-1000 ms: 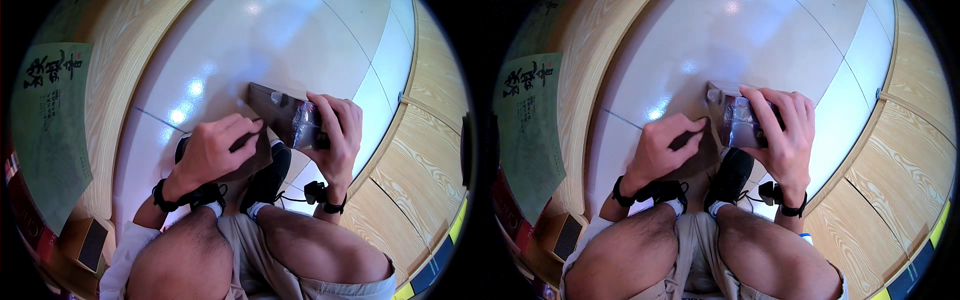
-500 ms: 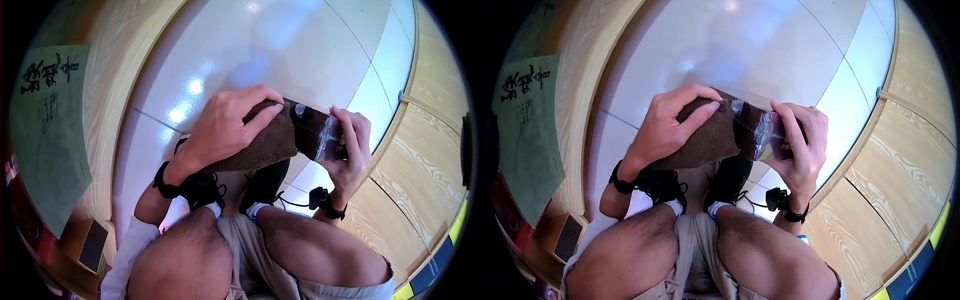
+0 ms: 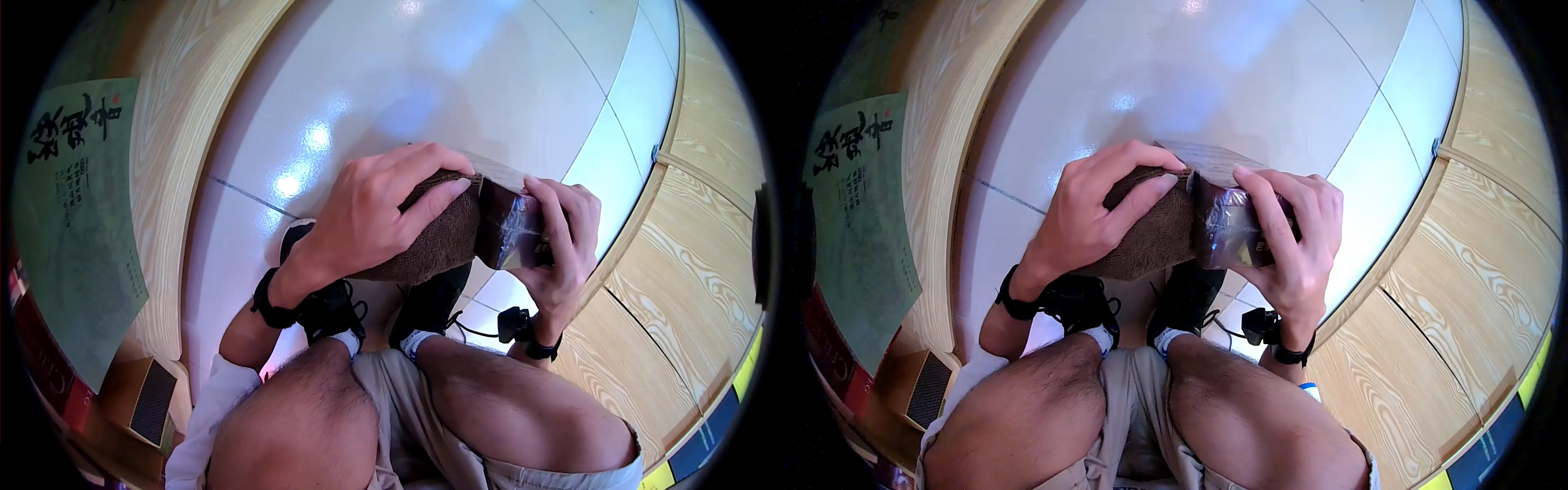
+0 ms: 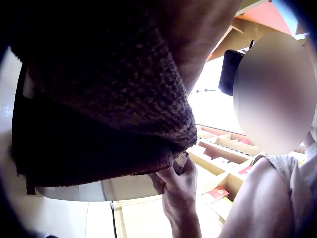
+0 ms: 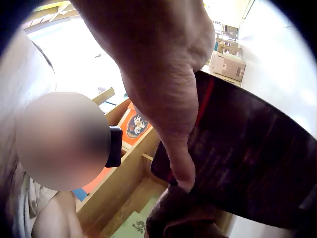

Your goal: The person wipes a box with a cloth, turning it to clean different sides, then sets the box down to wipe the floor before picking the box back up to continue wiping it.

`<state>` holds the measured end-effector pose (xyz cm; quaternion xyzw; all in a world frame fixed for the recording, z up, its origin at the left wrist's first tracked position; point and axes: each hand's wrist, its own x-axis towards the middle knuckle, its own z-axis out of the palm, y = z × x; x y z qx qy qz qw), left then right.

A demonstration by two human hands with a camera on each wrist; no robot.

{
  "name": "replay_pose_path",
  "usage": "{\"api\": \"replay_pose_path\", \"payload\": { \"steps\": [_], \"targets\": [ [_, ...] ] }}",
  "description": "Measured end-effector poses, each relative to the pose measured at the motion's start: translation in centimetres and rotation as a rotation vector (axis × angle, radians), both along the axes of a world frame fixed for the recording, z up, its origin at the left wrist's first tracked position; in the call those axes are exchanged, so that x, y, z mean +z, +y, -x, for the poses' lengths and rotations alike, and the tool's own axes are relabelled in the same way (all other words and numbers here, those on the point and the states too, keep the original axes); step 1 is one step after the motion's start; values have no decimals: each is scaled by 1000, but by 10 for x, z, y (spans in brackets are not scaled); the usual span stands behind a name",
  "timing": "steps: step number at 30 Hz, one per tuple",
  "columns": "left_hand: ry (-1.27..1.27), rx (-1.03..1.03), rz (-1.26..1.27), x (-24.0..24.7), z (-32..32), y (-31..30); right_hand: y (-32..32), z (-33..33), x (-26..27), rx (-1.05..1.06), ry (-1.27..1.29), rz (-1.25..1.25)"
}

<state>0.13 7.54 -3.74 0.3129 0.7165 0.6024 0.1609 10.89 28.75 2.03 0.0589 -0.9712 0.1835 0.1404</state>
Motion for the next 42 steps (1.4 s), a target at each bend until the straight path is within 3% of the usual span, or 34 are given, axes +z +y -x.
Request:
{"api": "replay_pose_path", "payload": {
  "steps": [42],
  "targets": [
    [21, 6, -61, -1, -3, -10, -6, 3, 0, 37, -10, 9]
  ]
}}
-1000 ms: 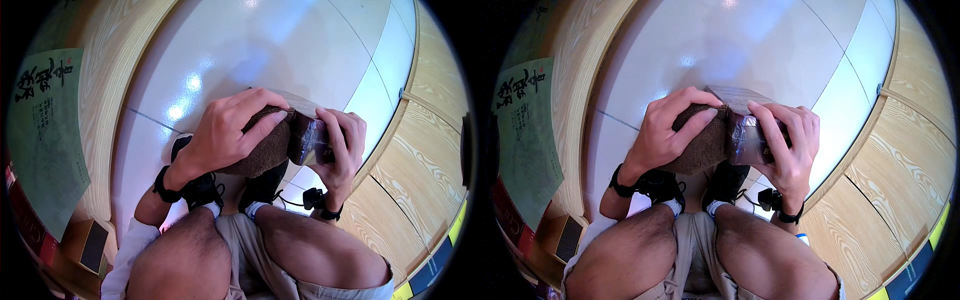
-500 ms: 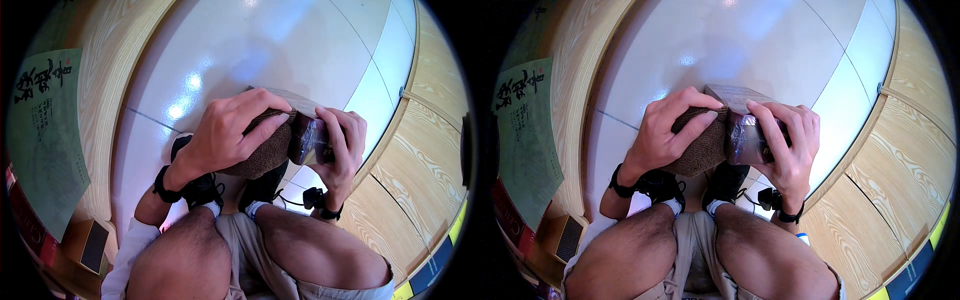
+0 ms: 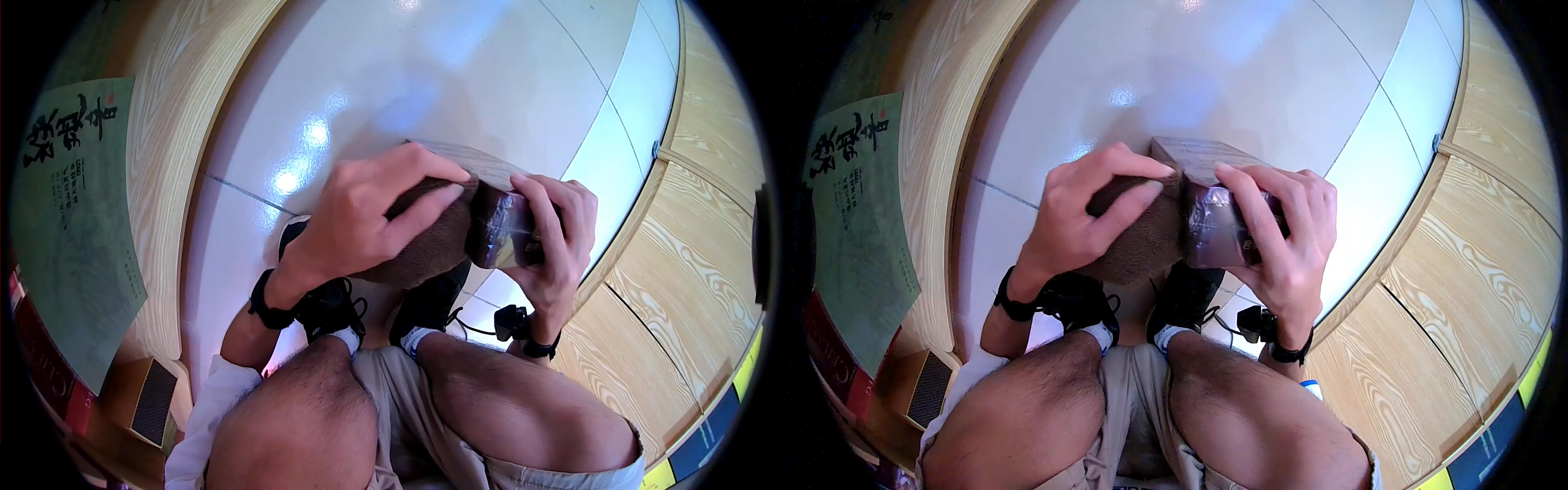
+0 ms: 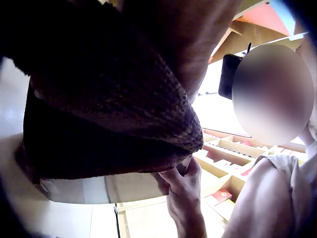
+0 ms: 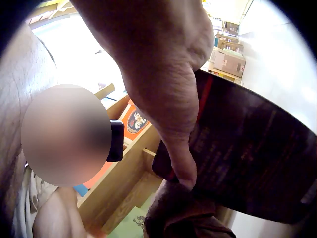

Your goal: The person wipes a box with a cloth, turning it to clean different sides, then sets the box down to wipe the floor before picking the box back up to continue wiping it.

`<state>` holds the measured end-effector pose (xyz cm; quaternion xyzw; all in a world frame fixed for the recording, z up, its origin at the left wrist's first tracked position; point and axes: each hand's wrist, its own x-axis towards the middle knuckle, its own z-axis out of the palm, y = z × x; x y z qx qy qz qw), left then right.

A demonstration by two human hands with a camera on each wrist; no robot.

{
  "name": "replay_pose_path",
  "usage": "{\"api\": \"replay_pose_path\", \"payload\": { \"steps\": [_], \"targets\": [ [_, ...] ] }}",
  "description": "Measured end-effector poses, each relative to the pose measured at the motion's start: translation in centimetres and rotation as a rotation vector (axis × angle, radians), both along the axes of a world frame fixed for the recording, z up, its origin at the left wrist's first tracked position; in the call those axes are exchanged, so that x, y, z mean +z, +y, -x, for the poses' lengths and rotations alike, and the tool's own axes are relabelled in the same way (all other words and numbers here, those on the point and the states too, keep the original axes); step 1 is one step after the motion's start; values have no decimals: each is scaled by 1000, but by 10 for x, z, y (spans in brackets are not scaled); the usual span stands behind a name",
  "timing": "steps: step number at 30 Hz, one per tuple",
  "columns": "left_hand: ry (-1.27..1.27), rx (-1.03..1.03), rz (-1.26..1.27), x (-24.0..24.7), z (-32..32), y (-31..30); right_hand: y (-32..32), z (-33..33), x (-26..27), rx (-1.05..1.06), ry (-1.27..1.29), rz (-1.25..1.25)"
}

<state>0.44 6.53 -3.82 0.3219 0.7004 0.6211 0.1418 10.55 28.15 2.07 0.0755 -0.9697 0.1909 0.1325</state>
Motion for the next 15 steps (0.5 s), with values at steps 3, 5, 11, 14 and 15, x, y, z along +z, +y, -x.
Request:
{"api": "replay_pose_path", "payload": {
  "steps": [3, 5, 11, 14, 15],
  "targets": [
    [-62, 54, 40, -4, 3, -7, -4, 2, 0, 20, -9, -39],
    [-100, 38, 55, -9, 4, -10, -5, 3, 0, 27, -22, -39],
    [-108, 34, 110, -15, 2, -13, -5, 2, 1, 36, -30, -35],
    [-81, 31, 75, -19, -1, -11, -6, 3, 0, 36, -34, -31],
    [-66, 29, 64, -19, -1, -10, -6, 3, 0, 37, -31, -34]
  ]
}}
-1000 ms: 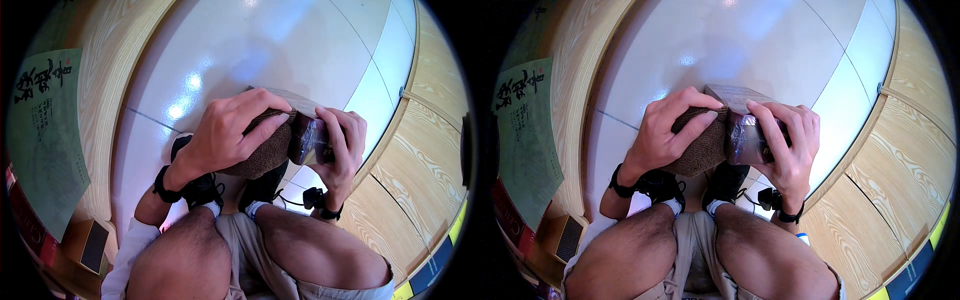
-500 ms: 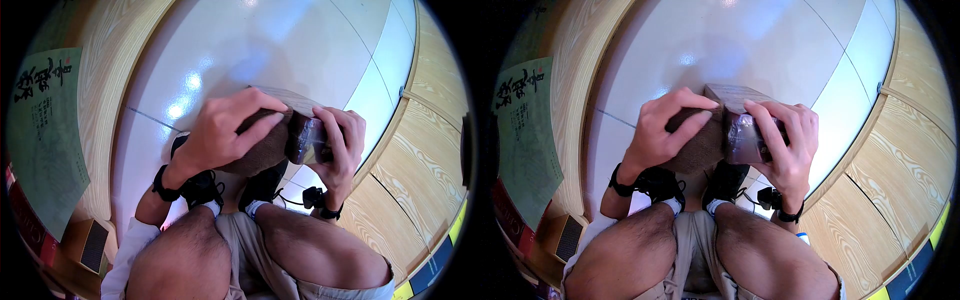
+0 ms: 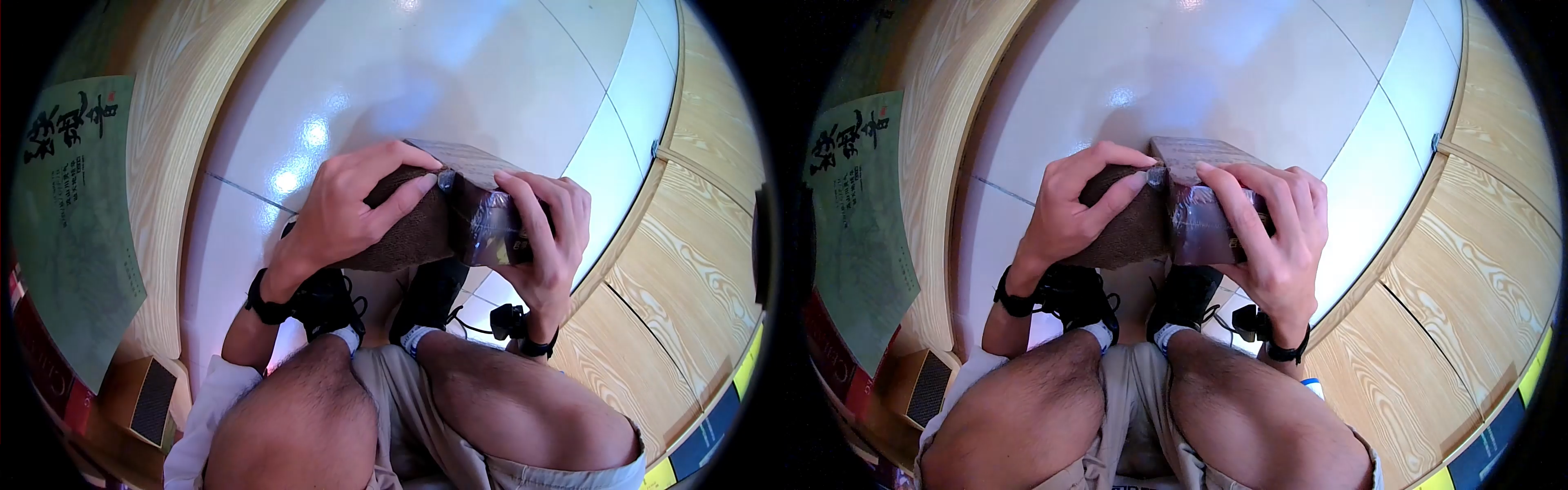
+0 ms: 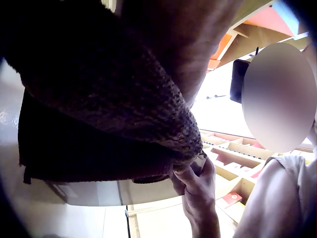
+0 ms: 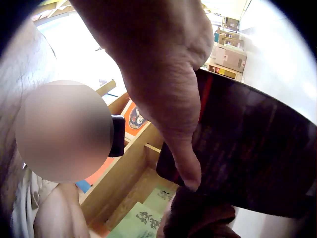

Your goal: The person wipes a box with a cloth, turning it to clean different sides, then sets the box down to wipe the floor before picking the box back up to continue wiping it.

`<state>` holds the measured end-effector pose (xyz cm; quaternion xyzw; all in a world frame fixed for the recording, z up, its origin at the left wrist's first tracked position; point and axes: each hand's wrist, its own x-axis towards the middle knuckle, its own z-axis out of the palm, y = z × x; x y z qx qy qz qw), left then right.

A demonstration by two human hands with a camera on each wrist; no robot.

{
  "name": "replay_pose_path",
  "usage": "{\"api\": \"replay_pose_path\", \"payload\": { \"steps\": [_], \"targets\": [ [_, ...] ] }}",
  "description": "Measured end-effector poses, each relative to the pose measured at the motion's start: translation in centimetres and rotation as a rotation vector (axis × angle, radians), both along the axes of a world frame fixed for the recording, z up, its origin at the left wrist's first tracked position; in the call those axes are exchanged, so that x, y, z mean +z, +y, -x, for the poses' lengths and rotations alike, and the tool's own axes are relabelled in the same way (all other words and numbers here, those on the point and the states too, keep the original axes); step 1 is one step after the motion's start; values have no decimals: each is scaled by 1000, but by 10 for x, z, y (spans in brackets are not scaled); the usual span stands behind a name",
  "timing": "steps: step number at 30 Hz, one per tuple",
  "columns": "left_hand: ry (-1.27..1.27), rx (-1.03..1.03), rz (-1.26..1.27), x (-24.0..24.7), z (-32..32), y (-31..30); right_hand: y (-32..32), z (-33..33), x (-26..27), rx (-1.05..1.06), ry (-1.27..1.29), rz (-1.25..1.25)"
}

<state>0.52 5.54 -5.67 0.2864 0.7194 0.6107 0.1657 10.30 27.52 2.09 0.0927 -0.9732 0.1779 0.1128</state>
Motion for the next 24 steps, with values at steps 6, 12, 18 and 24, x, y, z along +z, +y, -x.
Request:
{"api": "replay_pose_path", "payload": {
  "steps": [6, 12, 18, 24],
  "targets": [
    [2, -16, -48, 3, -1, 2, 0, -1, 0, -2, 10, -2],
    [33, -2, -27, 0, -4, 3, 0, 0, -1, -2, 12, -2],
    [29, 7, 5, 0, -8, 3, 0, 0, -2, -7, 17, -12],
    [66, 14, 40, -3, -15, 2, -1, 0, -1, -3, 13, -6]
  ]
}}
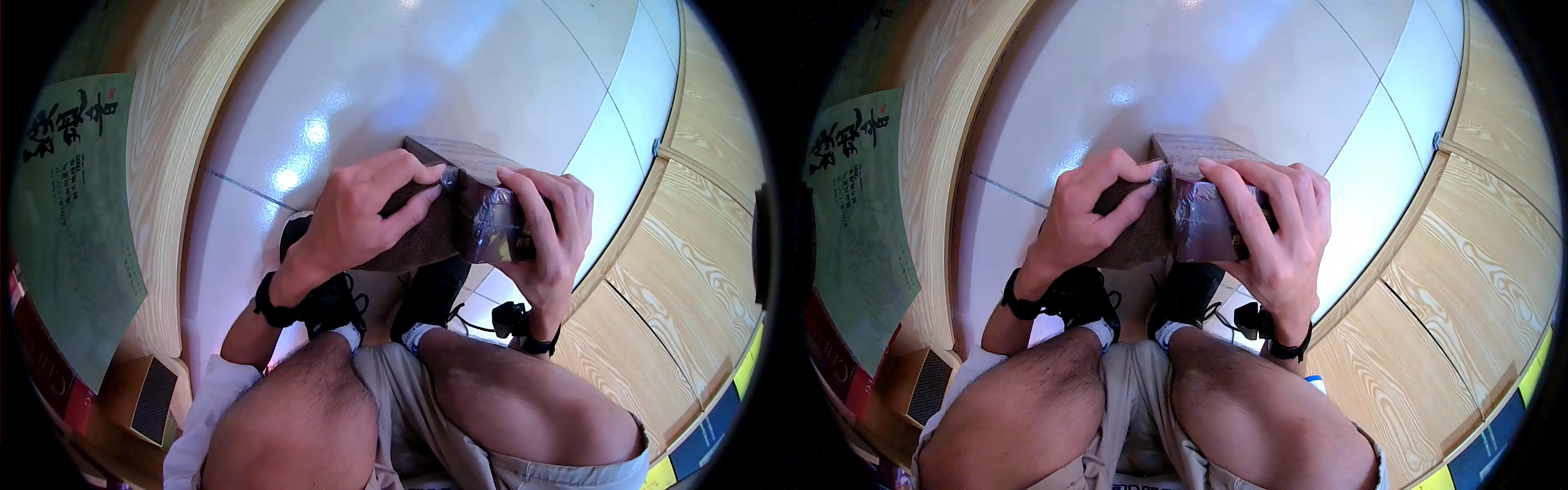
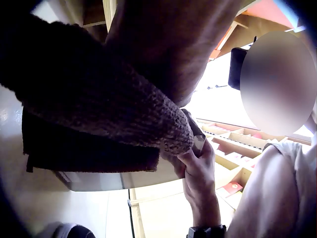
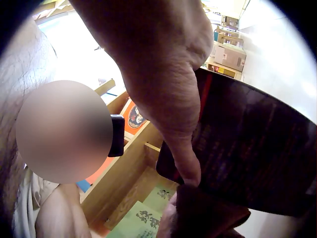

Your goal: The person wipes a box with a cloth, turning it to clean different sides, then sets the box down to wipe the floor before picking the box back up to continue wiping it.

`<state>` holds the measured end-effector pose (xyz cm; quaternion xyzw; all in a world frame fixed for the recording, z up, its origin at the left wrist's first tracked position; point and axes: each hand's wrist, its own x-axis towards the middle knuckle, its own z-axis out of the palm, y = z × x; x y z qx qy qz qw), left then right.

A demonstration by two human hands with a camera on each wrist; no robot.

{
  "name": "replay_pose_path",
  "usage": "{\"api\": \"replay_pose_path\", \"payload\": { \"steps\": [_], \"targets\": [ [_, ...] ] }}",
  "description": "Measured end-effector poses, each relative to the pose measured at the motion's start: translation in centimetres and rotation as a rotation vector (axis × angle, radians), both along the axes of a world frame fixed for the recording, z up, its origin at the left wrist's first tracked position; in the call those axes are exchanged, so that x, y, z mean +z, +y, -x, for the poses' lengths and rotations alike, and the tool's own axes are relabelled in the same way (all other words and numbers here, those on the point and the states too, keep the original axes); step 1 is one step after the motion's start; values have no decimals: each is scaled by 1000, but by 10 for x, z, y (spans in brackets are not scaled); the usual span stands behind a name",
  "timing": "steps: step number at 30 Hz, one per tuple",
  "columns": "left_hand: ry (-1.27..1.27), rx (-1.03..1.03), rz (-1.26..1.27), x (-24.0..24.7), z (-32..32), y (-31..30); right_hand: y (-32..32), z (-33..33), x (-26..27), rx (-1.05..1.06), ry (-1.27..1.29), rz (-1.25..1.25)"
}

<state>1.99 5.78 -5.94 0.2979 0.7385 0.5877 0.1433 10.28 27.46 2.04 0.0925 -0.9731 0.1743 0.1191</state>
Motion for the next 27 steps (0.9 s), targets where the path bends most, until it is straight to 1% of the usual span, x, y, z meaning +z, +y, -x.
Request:
{"api": "replay_pose_path", "payload": {
  "steps": [8, 16, 27],
  "targets": [
    [14, -11, 11, -2, -7, -2, -1, 0, 0, -8, 4, 1],
    [89, -33, 52, -8, -15, -5, -2, 1, 1, -11, -1, 13],
    [97, -57, 70, -11, -24, -9, -2, 0, 0, -17, 10, 10]
  ]
}}
